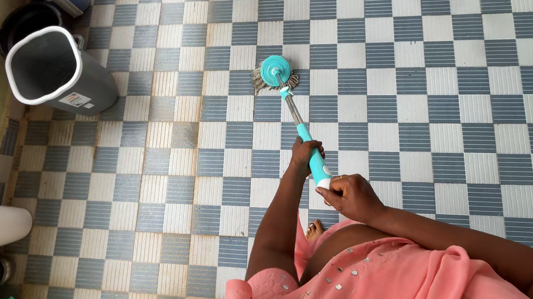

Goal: The person mops a checkered tiled floor using a turquoise spin mop. They move the mop back and forth across the floor, covering different areas of the room.

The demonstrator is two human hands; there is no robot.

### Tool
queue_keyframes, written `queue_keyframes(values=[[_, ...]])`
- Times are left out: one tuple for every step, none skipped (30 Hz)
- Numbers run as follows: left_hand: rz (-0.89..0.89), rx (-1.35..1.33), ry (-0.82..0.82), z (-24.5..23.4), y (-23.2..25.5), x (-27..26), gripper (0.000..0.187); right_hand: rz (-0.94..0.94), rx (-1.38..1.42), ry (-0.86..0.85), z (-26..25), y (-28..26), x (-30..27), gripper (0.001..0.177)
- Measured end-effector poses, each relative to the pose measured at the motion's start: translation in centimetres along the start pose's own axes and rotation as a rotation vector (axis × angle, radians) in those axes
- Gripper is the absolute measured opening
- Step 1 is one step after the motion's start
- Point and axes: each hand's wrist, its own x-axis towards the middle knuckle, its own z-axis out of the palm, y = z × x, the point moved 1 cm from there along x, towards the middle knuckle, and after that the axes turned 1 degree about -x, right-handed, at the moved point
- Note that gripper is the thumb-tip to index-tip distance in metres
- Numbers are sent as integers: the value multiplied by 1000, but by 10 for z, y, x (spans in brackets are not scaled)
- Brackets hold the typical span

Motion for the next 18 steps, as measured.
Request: queue_keyframes(values=[[-3, -6, 15, 6, 0, 4, 46, -26, -53, 40, -4, 2, -1, 42], [-6, -11, 29, 12, -1, 9, 47, -52, -107, 80, -10, 2, -3, 42], [-13, -20, 46, 17, -4, 11, 47, -74, -161, 115, -15, 0, -6, 42], [-45, -44, 50, 21, -7, 13, 48, -109, -200, 155, -20, -3, -8, 41], [-75, -67, 55, 26, -8, 15, 49, -146, -239, 195, -26, -8, -10, 40], [-105, -90, 59, 30, -8, 16, 50, -183, -277, 235, -32, -13, -12, 39], [-104, -91, 43, 30, -10, 14, 51, -196, -265, 225, -36, -18, -15, 39], [-104, -92, 26, 28, -15, 10, 51, -209, -252, 214, -37, -23, -19, 38], [-100, -91, 9, 27, -16, 8, 52, -224, -237, 205, -38, -27, -19, 38], [-88, -57, -4, 25, -14, 7, 50, -182, -206, 159, -37, -27, -15, 40], [-80, -24, -17, 22, -13, 4, 49, -137, -174, 111, -34, -26, -13, 42], [-71, 9, -30, 20, -13, 3, 49, -92, -142, 64, -30, -23, -11, 44], [-61, 19, -27, 21, -11, 6, 47, -134, -146, 88, -29, -18, -9, 43], [-50, 28, -25, 24, -6, 12, 45, -175, -150, 113, -29, -13, -4, 42], [-38, 38, -24, 27, 0, 17, 43, -217, -155, 139, -28, -7, -1, 42], [-40, 14, 10, 31, 1, 22, 42, -171, -162, 162, -26, -2, 1, 42], [-37, -9, 39, 40, 3, 30, 41, -130, -172, 189, -28, 3, 5, 43], [-33, -32, 68, 48, 2, 35, 39, -88, -181, 216, -32, 6, 8, 43]])
